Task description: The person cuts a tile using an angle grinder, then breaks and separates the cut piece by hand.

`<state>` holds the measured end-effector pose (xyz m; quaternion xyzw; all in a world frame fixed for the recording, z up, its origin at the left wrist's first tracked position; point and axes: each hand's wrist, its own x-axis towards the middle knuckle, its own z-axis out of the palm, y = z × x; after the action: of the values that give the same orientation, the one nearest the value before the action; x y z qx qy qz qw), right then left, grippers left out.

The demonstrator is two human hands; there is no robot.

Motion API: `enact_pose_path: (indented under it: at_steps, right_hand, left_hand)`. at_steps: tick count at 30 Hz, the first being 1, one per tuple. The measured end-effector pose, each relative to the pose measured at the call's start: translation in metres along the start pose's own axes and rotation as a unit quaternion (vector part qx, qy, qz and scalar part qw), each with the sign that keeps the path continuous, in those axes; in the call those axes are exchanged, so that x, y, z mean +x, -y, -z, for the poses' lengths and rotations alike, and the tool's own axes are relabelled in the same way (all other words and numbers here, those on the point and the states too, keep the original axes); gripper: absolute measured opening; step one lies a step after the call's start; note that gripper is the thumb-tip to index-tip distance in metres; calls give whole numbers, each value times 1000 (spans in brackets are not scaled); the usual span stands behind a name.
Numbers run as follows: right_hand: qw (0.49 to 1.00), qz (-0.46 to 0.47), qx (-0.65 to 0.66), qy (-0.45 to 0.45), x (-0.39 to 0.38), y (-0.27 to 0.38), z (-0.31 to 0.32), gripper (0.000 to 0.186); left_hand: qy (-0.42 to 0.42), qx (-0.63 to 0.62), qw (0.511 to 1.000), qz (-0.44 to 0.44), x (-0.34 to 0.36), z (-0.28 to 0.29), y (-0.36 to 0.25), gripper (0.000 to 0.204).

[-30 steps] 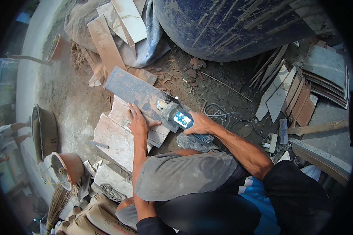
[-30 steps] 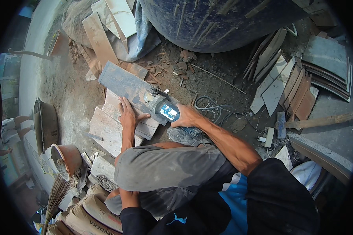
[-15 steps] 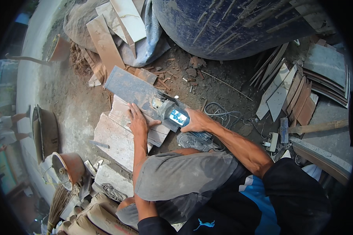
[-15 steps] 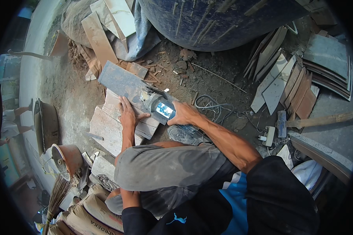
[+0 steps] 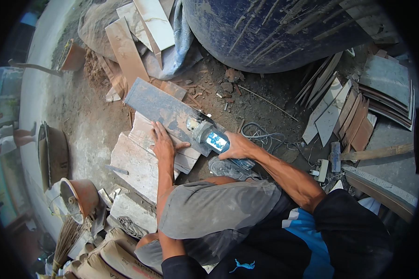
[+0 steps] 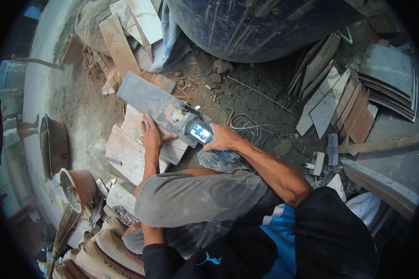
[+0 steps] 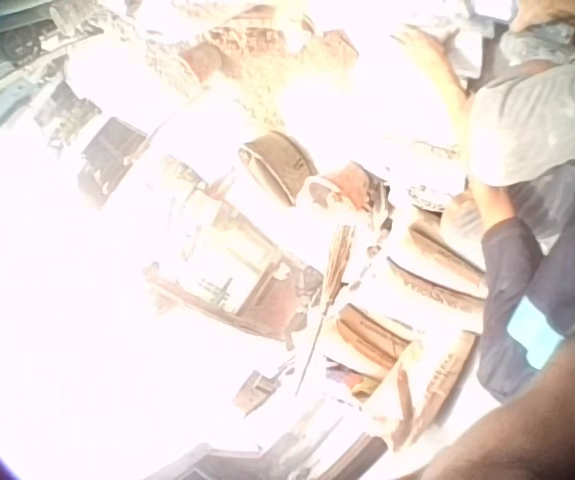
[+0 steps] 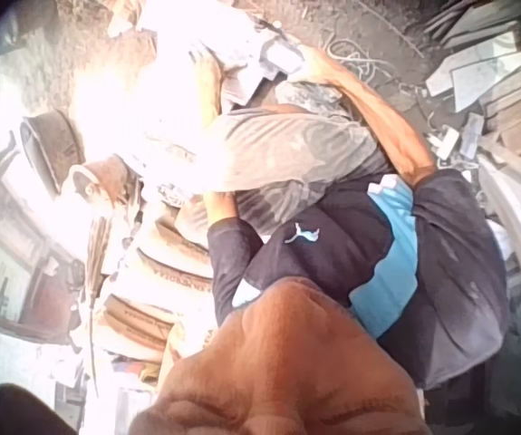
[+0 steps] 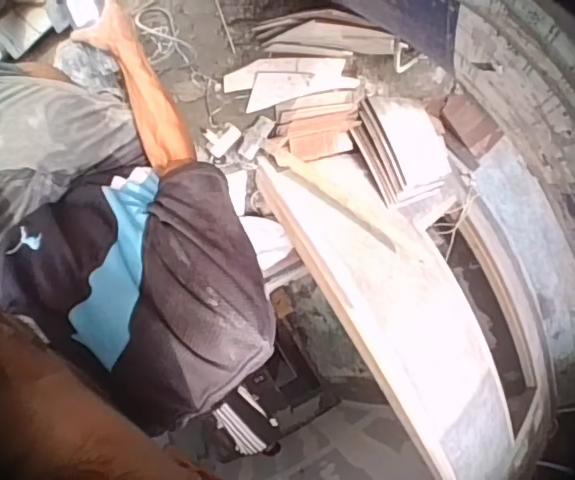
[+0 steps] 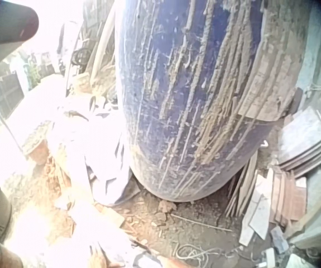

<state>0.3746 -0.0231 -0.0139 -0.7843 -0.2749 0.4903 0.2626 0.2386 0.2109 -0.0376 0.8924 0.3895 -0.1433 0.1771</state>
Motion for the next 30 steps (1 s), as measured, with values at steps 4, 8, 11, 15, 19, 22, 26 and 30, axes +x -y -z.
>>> enact_pose_path:
  at_steps: [4, 8, 11, 15, 19, 22, 26, 30]
  right_hand:
    - [1000, 13, -13, -18, -10, 2, 4, 77]
    - [998, 24, -50, -21, -22, 8, 19, 74]
    - [998, 43, -13, -41, -26, 14, 37, 69]
    - [996, 51, -25, -62, -26, 27, 53, 65]
    - [994, 80, -27, -73, -28, 41, 63, 62]
    - [993, 94, -13, -76, -32, 50, 71, 59]
    - [992, 104, 19, -74, -39, 61, 77, 56]
    - [990, 109, -3, -84, -40, 68, 74, 56]
  left_hand:
    - [14, -2, 1000, 13, -1, 3, 4, 146]
    - [-75, -71, 991, 80, -25, -15, 2, 135]
    - [-186, -223, 951, 110, -64, -47, -7, 96]
    - [130, -595, 705, 364, -93, -89, -41, 59]
    - [117, -720, 584, 357, -94, -117, -77, 57]
    - [81, -788, 537, 290, -101, -125, -70, 56]
    - [56, -776, 575, 252, -128, -110, 2, 35]
    - [-29, -788, 501, 357, -154, -96, 26, 34]
